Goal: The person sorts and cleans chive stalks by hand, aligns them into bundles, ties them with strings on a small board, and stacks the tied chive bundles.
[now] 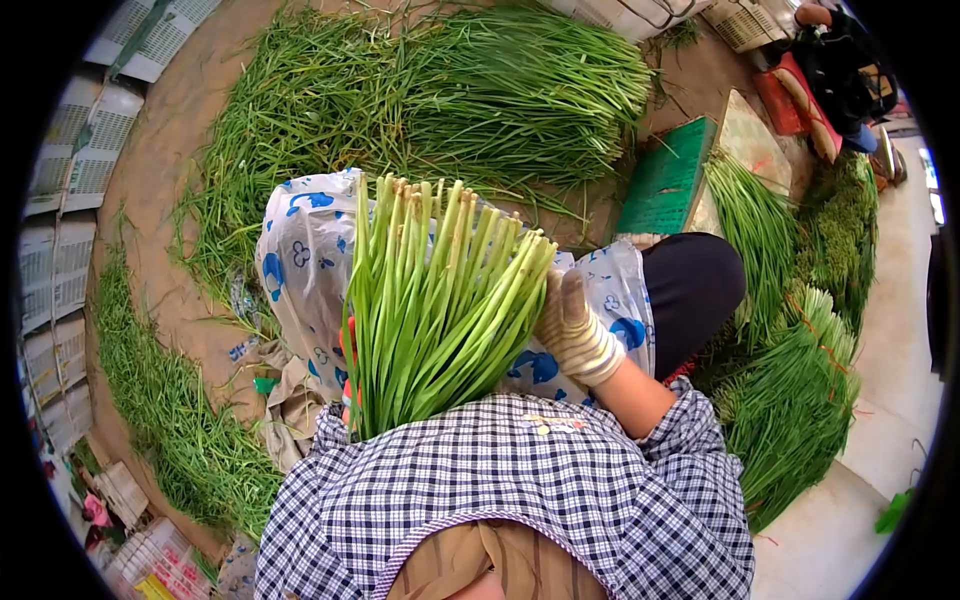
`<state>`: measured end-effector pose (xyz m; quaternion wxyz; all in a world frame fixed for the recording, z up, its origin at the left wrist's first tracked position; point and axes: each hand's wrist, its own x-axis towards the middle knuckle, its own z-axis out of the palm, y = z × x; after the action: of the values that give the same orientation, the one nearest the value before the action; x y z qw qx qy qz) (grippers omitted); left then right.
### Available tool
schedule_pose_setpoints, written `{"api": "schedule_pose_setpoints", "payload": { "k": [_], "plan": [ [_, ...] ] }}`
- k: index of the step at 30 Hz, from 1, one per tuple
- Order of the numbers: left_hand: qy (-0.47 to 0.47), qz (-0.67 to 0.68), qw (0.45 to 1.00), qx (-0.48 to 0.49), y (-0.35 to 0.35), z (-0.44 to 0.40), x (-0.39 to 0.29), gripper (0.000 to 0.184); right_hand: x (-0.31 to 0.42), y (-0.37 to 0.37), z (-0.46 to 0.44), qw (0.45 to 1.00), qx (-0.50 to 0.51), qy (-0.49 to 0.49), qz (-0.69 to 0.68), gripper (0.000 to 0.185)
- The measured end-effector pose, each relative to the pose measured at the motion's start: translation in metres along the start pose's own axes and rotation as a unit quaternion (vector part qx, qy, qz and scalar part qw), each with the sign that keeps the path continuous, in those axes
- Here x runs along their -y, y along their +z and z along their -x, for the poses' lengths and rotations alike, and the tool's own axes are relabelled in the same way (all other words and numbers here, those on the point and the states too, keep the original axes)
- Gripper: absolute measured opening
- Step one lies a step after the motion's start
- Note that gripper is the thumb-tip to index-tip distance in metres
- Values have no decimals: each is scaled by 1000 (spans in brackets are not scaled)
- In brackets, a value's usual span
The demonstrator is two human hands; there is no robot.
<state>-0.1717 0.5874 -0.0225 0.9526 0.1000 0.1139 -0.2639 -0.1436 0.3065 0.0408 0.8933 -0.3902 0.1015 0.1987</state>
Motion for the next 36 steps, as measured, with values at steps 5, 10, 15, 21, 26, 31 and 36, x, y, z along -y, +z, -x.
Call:
{"api": "schedule_pose_setpoints", "payload": {
  "k": [5, 10, 15, 21, 26, 31, 36],
  "plan": [
    [1, -9, 1000, 3, 2, 4, 2, 66, 36, 24, -28, 990, 64, 5, 124, 79],
    [-4, -23, 1000, 1, 4, 4, 7, 66, 80, 47, -42, 913, 123, 21, 388, 58],
    [-8, -35, 999, 5, 4, 2, 7, 66, 86, 59, -59, 910, 209, 55, 355, 66],
    [-2, -112, 994, -3, 36, -1, -3, 66, 49, 43, -56, 977, 140, -70, 147, 98],
    [-69, -490, 865, -86, 119, -21, -36, 69, 61, 63, -50, 995, 41, -26, 86, 90],
    [-95, -602, 790, 64, 138, -35, -32, 73, 50, 49, -63, 990, 117, -44, -59, 82],
    [-167, -638, 733, 165, 135, -44, -39, 75, 59, 48, -59, 988, 154, -29, 0, 76]
  ]
}}
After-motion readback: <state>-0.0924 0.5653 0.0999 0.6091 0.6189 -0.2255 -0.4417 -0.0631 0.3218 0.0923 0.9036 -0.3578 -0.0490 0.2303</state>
